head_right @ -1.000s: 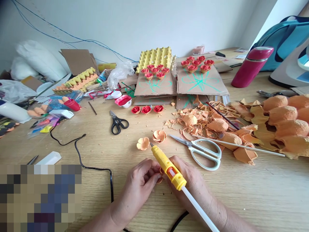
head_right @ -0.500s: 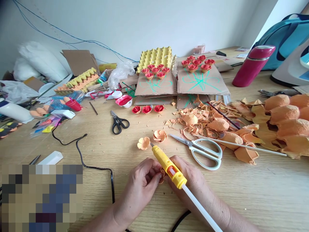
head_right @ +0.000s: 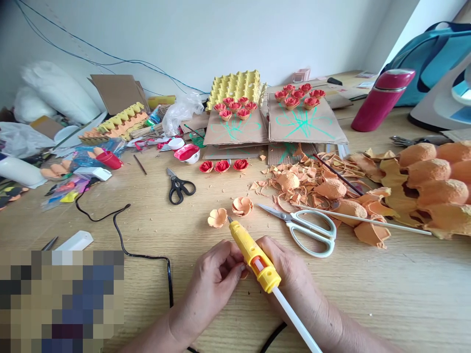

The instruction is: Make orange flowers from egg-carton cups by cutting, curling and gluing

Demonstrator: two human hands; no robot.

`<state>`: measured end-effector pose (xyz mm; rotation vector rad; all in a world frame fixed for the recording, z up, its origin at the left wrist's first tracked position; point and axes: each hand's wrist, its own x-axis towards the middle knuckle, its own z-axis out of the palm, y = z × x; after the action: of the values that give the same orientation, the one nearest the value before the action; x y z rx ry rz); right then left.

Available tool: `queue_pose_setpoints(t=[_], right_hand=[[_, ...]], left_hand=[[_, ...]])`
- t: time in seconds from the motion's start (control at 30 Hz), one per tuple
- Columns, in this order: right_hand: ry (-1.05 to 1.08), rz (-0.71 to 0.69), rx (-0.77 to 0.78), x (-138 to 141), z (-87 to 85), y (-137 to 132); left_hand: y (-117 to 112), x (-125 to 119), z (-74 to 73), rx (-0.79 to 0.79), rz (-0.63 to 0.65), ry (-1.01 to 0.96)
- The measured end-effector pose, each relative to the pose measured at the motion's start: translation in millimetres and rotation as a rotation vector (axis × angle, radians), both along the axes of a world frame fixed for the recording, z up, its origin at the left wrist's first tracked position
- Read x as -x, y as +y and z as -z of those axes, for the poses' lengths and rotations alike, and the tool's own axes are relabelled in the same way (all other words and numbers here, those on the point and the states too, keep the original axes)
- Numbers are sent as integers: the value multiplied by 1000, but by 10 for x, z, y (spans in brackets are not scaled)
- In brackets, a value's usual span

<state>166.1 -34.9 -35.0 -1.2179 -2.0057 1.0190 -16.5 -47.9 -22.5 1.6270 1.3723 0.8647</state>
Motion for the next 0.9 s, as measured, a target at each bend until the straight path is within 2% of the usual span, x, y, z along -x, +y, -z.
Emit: queue_pose_setpoints(t=[0.1,0.23,0.4,0.6,0.73,0.9], right_hand=[[35,-2,7,19,-33,4],[45,7,15,39,-89,11],[54,8,12,20,-42,-3],[23,73,26,13,67,3],[38,62,93,7,47,11],[72,46,114,3,-6,13]], left_hand=[[-4,-12,21,6,-16,-21],[-10,-10,22,-48,-3,50],[-11,14,-15,-116,67,114],[2,6,-8,-43,59,78],[15,-10,8,9,28,87],[24,-19,11,-19,17,105]])
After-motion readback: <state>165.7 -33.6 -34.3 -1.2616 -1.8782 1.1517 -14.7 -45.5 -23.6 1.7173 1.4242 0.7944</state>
